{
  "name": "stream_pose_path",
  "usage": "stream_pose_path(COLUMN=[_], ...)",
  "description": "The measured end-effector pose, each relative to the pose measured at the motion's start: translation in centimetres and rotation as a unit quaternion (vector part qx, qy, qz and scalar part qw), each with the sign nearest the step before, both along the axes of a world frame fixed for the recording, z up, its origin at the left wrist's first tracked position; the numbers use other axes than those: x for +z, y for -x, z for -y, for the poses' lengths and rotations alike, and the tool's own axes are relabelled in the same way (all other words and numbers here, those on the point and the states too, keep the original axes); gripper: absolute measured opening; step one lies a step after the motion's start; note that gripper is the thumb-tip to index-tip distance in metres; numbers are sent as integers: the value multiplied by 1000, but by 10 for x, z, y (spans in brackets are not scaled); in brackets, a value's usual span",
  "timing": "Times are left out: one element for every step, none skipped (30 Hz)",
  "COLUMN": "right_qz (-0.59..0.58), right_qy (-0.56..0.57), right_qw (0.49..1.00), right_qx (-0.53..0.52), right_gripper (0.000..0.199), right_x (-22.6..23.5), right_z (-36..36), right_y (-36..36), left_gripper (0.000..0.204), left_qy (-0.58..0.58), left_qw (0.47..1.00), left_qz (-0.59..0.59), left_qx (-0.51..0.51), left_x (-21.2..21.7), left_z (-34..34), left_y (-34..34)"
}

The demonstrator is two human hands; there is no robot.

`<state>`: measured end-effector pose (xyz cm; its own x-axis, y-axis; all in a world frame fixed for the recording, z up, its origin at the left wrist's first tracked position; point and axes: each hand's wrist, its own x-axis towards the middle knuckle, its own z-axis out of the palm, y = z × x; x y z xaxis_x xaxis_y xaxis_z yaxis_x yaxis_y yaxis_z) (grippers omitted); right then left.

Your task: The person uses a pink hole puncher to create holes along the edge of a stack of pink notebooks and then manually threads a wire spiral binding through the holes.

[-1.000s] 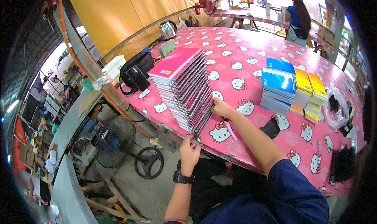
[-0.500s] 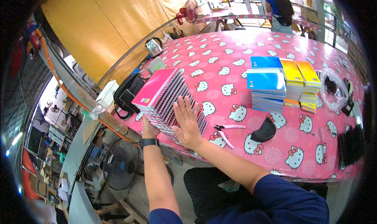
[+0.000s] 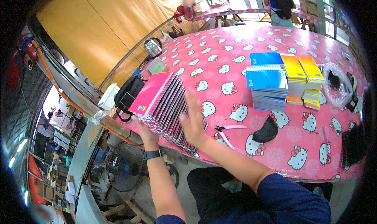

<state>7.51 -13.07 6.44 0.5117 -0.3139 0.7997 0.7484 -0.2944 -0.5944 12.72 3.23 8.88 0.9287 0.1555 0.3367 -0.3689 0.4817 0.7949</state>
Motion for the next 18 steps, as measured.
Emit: stream_pose_path(right_qz=[-5, 6, 12, 18, 0, -20, -19, -37, -53, -23, -22, -8, 6, 4, -3, -10, -15, 1], right_qy=[0, -66, -101, -134, -135, -137, -137, -124, -109, -111, -111, -114, -116, -119, -107, -96, -98, -102], right_qw=[1000, 998, 995, 991, 988, 983, 982, 986, 989, 992, 992, 993, 993, 993, 994, 995, 995, 994], right_qx=[-3, 7, 15, 23, 71, 121, 125, 108, 89, 54, 52, 35, 17, 19, 20, 20, 21, 39], right_gripper=[57, 55, 55, 54, 50, 46, 46, 42, 39, 36, 36, 36, 36, 36, 37, 38, 38, 38], right_x=[3, 6, 16, 27, 38, 48, 56, 64, 71, 70, 69, 67, 65, 65, 65, 64, 61, 64], right_z=[8, 15, 19, 22, 26, 25, 21, 17, 12, 10, 10, 6, 3, 4, 6, 7, 9, 11], right_y=[-13, -27, -37, -45, -51, -53, -55, -55, -55, -56, -58, -57, -56, -58, -62, -64, -65, -65], left_gripper=[62, 68, 68, 65, 62, 60, 60, 59, 59, 54, 54, 62, 70, 70, 48, 49, 51, 55], left_qy=[14, 16, 13, -21, -56, -48, -48, -62, -76, 9, 9, -13, -35, -63, -39, -44, -48, -69], left_qw=[999, 997, 997, 993, 987, 978, 977, 979, 978, 991, 991, 984, 975, 969, 978, 978, 978, 971], left_qz=[25, 9, 8, 44, 80, 45, 46, 89, 134, 62, 63, 74, 85, 79, 63, 67, 71, 135], left_qx=[35, 80, 82, 107, 131, 197, 201, 173, 142, 116, 114, 159, 203, 225, 196, 192, 189, 187], left_x=[0, -3, 0, 2, 5, 20, 26, 30, 37, 53, 51, 45, 39, 36, 38, 38, 37, 43], left_z=[7, 12, 12, 14, 16, 29, 29, 28, 29, 55, 56, 51, 47, 40, 42, 43, 43, 40], left_y=[6, 10, 14, 16, 18, 25, 24, 24, 22, 36, 33, 30, 27, 24, 24, 21, 19, 14])
